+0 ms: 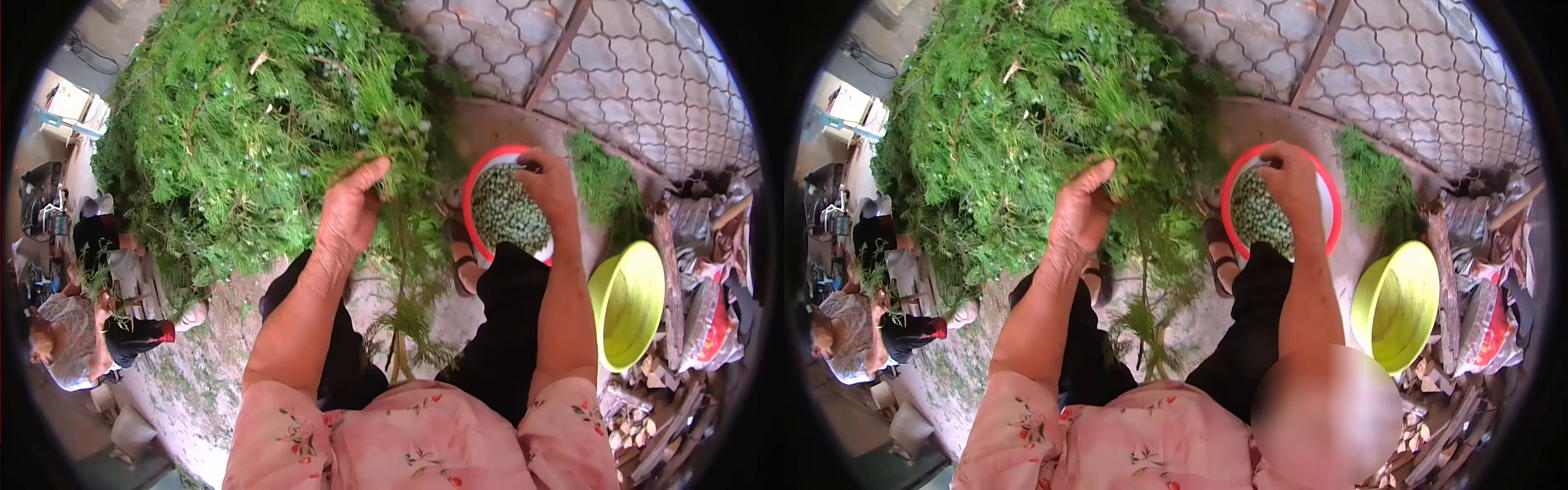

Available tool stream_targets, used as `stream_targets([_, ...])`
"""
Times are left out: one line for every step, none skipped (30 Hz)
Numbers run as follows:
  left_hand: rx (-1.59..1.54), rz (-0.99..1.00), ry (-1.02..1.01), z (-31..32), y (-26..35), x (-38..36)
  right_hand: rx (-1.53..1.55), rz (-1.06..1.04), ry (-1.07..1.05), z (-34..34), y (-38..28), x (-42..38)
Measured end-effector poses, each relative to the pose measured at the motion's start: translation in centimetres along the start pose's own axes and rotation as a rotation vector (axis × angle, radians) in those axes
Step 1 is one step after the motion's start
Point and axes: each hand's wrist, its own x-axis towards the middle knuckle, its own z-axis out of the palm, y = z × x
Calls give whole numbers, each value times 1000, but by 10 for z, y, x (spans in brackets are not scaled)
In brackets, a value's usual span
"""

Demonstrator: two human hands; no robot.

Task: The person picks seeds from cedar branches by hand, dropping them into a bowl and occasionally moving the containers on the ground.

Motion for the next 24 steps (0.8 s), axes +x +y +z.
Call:
stream_targets([-8, 39, 8, 1, 1, 0, -168, -70, 89, -5, 22, -1])
stream_targets([-16, 80, 19, 0, 2, 1, -336, -144, 174, -8, 38, -2])
stream_targets([-52, 81, -42, -3, 2, 4, -335, -136, 161, -10, 44, -2])
stream_targets([-51, 70, -31, -4, 1, 7, -455, -162, 233, -12, 48, -2])
stream_targets([-58, 102, -1, -4, 0, 9, -575, -190, 304, -12, 51, -3])
stream_targets([-64, 129, 32, -5, 0, 9, -572, -180, 285, -10, 45, -5])
stream_targets([-48, 141, 77, 0, 3, 6, -308, -132, 116, -7, 29, -5])
stream_targets([-46, 132, 89, -4, 1, 9, -42, -83, -46, -1, 12, -5])
stream_targets([-37, 145, 82, -8, 1, 14, 96, 7, -199, 9, -5, -7])
stream_targets([-28, 159, 72, -11, -1, 16, 233, 99, -348, 20, -21, -9])
stream_targets([-34, 167, 90, -7, 1, 14, 193, 52, -445, 32, -28, -11])
stream_targets([-35, 160, 97, -7, 2, 14, 154, 4, -541, 42, -33, -11])
stream_targets([-48, 164, 97, -8, 2, 16, 155, 12, -548, 50, -39, -14])
stream_targets([-62, 168, 97, -9, 2, 16, 133, 17, -636, 58, -45, -16])
stream_targets([-87, 177, 90, -9, 3, 16, 109, 17, -721, 63, -50, -17])
stream_targets([-89, 174, 93, -10, 3, 16, 108, 19, -725, 69, -50, -19])
stream_targets([-92, 179, 85, -11, 4, 16, 124, -32, -694, 77, -47, -20])
stream_targets([-94, 184, 78, -12, 4, 17, 140, -83, -664, 86, -44, -22])
stream_targets([-97, 181, 80, -16, 5, 19, 138, -80, -668, 95, -41, -23])
stream_targets([-122, 150, 38, -21, 5, 22, 87, -208, -634, 104, -38, -23])
stream_targets([-147, 117, -5, -23, 4, 22, 36, -333, -597, 108, -38, -25])
stream_targets([-150, 115, -8, -22, 3, 22, 31, -331, -597, 111, -39, -26])
stream_targets([-191, 122, -30, -22, 4, 20, 41, -315, -664, 113, -41, -25])
stream_targets([-229, 131, -53, -21, 5, 19, 52, -301, -730, 114, -49, -24])
